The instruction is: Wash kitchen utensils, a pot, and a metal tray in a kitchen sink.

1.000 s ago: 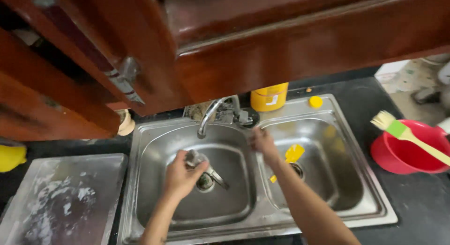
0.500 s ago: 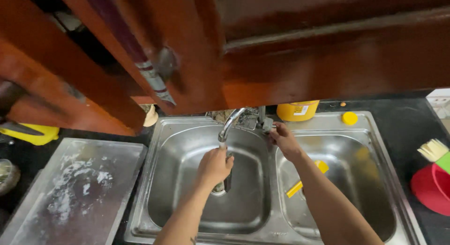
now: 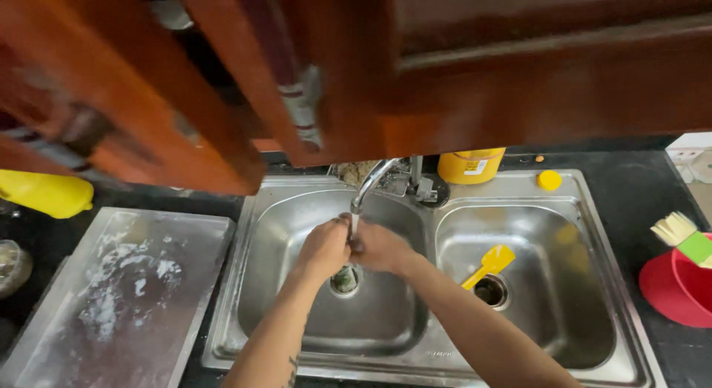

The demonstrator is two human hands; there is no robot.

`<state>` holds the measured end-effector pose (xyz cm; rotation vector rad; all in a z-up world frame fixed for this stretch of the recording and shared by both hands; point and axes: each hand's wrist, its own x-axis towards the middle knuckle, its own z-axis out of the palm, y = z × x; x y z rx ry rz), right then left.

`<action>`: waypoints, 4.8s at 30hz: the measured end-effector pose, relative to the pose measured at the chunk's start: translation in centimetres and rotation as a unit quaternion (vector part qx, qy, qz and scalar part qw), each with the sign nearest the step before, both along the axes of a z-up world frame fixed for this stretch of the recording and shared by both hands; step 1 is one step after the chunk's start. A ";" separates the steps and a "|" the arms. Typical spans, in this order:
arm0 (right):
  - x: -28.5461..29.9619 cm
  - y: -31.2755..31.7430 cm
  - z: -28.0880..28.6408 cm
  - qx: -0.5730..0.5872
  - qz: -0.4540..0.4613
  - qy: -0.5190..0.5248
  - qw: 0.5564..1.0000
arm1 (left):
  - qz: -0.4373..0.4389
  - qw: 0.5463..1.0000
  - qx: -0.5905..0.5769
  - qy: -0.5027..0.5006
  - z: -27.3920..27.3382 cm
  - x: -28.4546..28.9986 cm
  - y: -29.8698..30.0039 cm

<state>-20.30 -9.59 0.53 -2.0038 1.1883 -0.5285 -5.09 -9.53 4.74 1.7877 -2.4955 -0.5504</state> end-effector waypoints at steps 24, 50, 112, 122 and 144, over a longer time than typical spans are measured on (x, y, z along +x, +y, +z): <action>-6.1 -0.5 -4.5 0.107 -0.157 0.052 0.980 | -0.058 0.996 0.043 -0.044 -7.3 -3.2 -5.0; -16.9 -17.1 -24.8 0.235 -0.456 -0.239 0.824 | -0.037 0.999 -0.032 0.007 0.1 -0.4 0.1; 46.6 1.2 14.6 -0.069 0.051 0.133 0.987 | 0.311 0.724 -0.137 0.600 12.0 58.8 10.0; 66.0 -3.7 11.4 0.009 0.153 0.351 0.924 | 0.414 0.751 -0.388 0.337 14.2 90.0 6.7; 68.0 -11.7 0.9 0.089 0.080 0.330 0.936 | 0.425 0.815 -0.333 0.213 13.9 110.5 -12.6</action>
